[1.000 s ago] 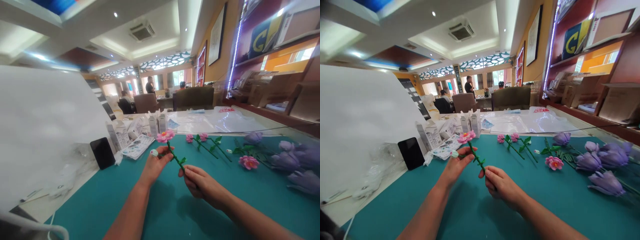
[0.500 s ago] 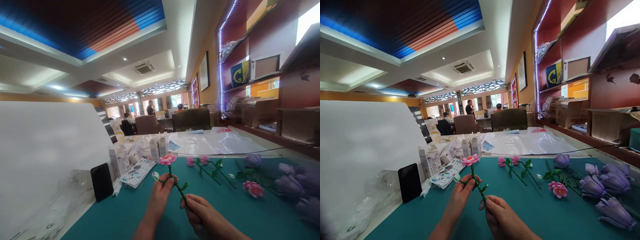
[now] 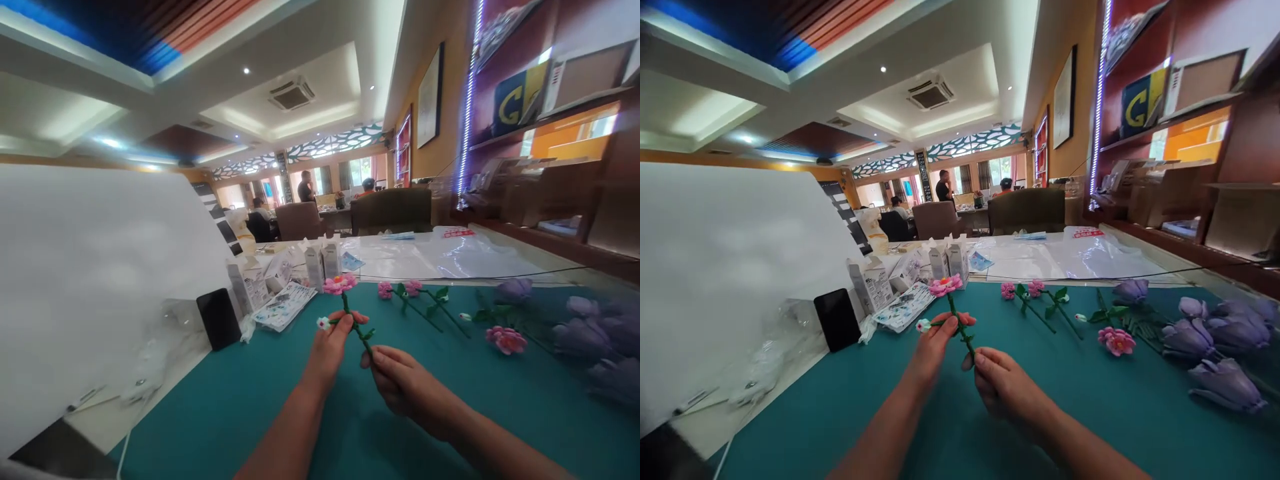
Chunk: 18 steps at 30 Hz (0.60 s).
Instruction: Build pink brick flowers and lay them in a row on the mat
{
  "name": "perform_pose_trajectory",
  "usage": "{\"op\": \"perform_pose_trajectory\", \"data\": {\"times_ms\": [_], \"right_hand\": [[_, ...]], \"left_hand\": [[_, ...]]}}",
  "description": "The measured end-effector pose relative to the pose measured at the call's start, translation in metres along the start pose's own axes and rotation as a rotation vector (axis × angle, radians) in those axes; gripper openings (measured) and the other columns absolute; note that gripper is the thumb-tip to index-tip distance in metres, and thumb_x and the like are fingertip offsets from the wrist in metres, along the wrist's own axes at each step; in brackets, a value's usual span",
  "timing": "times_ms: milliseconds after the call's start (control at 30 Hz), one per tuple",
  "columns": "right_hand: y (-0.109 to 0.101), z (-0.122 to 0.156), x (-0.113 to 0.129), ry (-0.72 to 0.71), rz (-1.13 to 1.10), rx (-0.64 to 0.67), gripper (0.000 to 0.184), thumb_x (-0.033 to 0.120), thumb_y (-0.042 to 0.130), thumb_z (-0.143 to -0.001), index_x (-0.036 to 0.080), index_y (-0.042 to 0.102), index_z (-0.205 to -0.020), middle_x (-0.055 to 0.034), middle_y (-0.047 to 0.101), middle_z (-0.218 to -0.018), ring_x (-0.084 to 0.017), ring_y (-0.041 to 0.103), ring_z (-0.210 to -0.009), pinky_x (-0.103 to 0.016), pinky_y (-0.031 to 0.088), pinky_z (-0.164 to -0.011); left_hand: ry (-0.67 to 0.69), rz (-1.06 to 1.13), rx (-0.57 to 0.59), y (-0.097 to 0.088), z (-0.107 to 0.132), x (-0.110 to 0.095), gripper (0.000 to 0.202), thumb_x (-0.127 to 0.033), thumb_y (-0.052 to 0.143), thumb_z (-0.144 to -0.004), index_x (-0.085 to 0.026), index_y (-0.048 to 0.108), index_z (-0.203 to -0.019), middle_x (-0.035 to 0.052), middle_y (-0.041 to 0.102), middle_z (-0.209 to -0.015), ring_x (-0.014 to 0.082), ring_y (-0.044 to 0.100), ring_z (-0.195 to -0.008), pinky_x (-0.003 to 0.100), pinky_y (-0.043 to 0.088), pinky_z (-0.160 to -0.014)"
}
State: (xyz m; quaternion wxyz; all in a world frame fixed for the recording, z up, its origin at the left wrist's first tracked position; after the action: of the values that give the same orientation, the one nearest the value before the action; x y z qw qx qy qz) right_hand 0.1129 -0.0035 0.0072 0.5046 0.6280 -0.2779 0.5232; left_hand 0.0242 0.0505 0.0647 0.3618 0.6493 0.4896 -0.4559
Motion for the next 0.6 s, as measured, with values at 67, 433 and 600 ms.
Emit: {"op": "perform_pose_trajectory", "data": {"times_ms": [67,433,600], "right_hand": [[-0.001,0.0,-0.003,0.025,-0.002,0.002,0.047,0.061,0.063,-0.069,0.018,0.05,-0.083,0.0116,0.022,-0.049,-0.003,0.011,-0.04,-0.02,0.006,-0.038],[0.001,0.002,-0.005,0.034,0.027,0.012,0.044,0.059,0.061,-0.073,0.017,0.051,-0.082,0.0105,0.023,-0.05,-0.004,0.013,-0.042,-0.021,0.008,-0.039],[0.003,0.004,-0.005,0.036,0.04,0.03,0.041,0.057,0.057,-0.078,0.017,0.052,-0.085,0.0103,0.024,-0.05,-0.004,0.014,-0.042,-0.021,0.008,-0.039]], "left_hand": [[-0.006,0.006,-0.021,0.0,0.002,0.001,0.026,-0.038,0.052,-0.082,-0.016,0.066,-0.082,0.0087,0.07,-0.096,0.0246,0.058,-0.105,0.038,0.04,-0.096],[-0.069,0.023,0.024,0.002,0.004,0.003,0.028,-0.043,0.045,-0.084,-0.019,0.054,-0.071,0.0087,0.068,-0.101,0.0254,0.055,-0.108,0.039,0.039,-0.094],[-0.065,0.03,0.063,0.003,0.002,0.008,0.038,-0.049,0.039,-0.087,-0.02,0.05,-0.066,0.0077,0.068,-0.095,0.0248,0.051,-0.114,0.04,0.035,-0.098]]}}
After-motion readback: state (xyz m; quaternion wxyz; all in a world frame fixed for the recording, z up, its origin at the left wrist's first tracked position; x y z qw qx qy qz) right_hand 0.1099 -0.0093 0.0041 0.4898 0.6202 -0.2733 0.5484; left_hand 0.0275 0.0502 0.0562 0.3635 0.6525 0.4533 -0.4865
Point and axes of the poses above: each hand's wrist, its own z-axis away from the middle knuckle, its own y-axis out of the palm, x = y × z, the point moved 8 cm from there along -z, towards the middle knuckle
